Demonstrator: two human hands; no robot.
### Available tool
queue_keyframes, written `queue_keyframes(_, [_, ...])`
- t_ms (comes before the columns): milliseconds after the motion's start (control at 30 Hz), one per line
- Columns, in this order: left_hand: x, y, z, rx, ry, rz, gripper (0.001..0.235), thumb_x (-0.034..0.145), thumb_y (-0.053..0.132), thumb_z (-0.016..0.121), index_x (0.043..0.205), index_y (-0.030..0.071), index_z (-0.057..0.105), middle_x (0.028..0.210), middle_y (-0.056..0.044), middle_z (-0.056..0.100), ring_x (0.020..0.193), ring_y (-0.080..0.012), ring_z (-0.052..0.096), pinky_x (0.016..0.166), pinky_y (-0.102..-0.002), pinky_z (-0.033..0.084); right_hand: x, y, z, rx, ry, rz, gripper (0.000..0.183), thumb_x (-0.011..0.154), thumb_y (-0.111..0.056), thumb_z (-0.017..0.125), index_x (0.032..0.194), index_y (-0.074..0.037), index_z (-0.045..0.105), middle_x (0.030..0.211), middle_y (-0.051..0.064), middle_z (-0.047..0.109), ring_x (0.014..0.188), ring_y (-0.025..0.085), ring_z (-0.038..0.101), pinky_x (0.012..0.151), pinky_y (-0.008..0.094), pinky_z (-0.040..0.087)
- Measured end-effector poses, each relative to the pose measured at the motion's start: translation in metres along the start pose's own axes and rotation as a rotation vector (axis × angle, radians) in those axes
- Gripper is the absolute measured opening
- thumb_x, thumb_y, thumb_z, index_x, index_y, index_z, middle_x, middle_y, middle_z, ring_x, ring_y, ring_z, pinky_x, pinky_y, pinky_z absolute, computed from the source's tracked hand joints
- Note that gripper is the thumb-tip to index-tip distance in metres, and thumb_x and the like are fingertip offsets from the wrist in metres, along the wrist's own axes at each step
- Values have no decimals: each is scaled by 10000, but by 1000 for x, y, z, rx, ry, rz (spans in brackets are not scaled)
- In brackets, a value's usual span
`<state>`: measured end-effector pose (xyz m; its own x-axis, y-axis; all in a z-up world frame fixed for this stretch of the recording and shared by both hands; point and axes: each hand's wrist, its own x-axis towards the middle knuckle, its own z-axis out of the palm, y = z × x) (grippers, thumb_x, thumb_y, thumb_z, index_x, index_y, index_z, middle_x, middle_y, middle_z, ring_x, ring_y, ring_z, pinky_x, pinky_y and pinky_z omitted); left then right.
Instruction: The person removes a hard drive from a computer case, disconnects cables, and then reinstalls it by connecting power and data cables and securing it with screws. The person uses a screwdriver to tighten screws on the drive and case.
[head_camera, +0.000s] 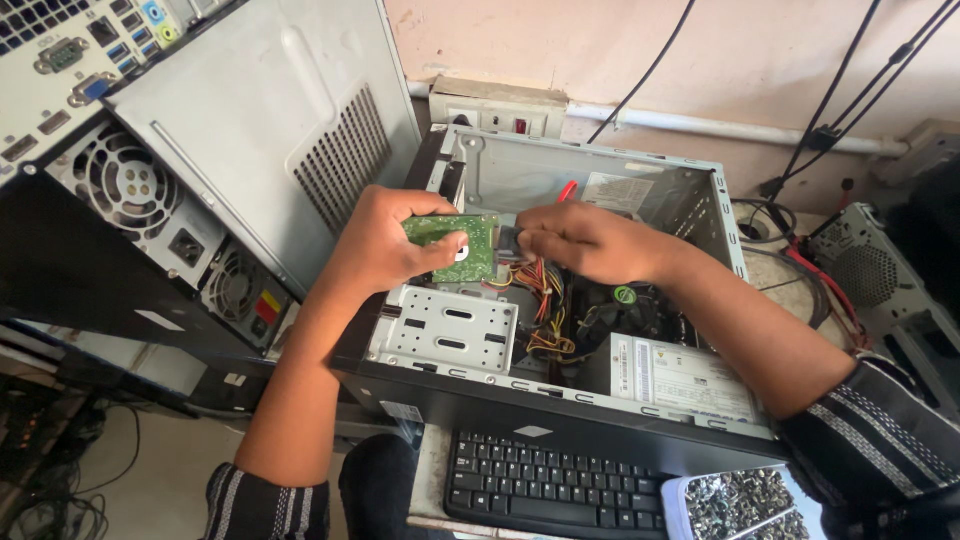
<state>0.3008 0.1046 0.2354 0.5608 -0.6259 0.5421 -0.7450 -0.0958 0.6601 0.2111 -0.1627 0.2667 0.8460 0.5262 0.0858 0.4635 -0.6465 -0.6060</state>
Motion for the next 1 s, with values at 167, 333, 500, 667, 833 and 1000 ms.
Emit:
queue_keyframes(167, [0,-2,1,11,26,41,325,795,246,829,948,-28,741,764,-96,746,681,-69,653,622,-250,521,1,1,-1,-28,5,39,270,1032,-226,480,946,-26,639,829,92,655,812,208,618,775,359,501])
queue_keyframes(333, [-1,-4,1,13,24,40,335,790,247,835,949,-31,740,762,-109,744,680,-83,658,627,-255,525,0,-4,-2,-24,22,-6,238,1024,-193,501,963,-26,661,896,86,718,863,198,682,806,351,519])
queue_keyframes(500, [0,-3,1,18,30,35,333,787,251,839,944,-26,745,761,-112,749,669,-93,672,625,-259,531,0,-10,-2,-55,38,-7,257,1028,-226,520,952,-22,657,851,95,695,803,213,668,753,365,516])
queue_keyframes(667, [0,-3,1,28,20,57,346,778,258,842,959,-23,750,773,-113,751,663,-102,677,621,-262,529,0,-16,0,-126,32,57,322,1033,-286,548,861,-25,626,721,119,607,670,242,603,661,401,482])
queue_keyframes(833, [1,-2,0,18,-9,63,333,781,262,832,953,-11,754,763,-107,747,656,-101,669,616,-263,524,2,-20,3,-160,95,-30,344,1029,-276,551,810,-15,592,713,140,576,655,277,587,651,409,469])
queue_keyframes(1000, [2,0,0,37,-42,28,296,776,245,824,932,2,763,731,-104,735,625,-99,643,603,-264,509,2,-20,6,-172,123,-35,317,1014,-257,568,818,-8,593,728,153,578,677,302,594,655,427,460])
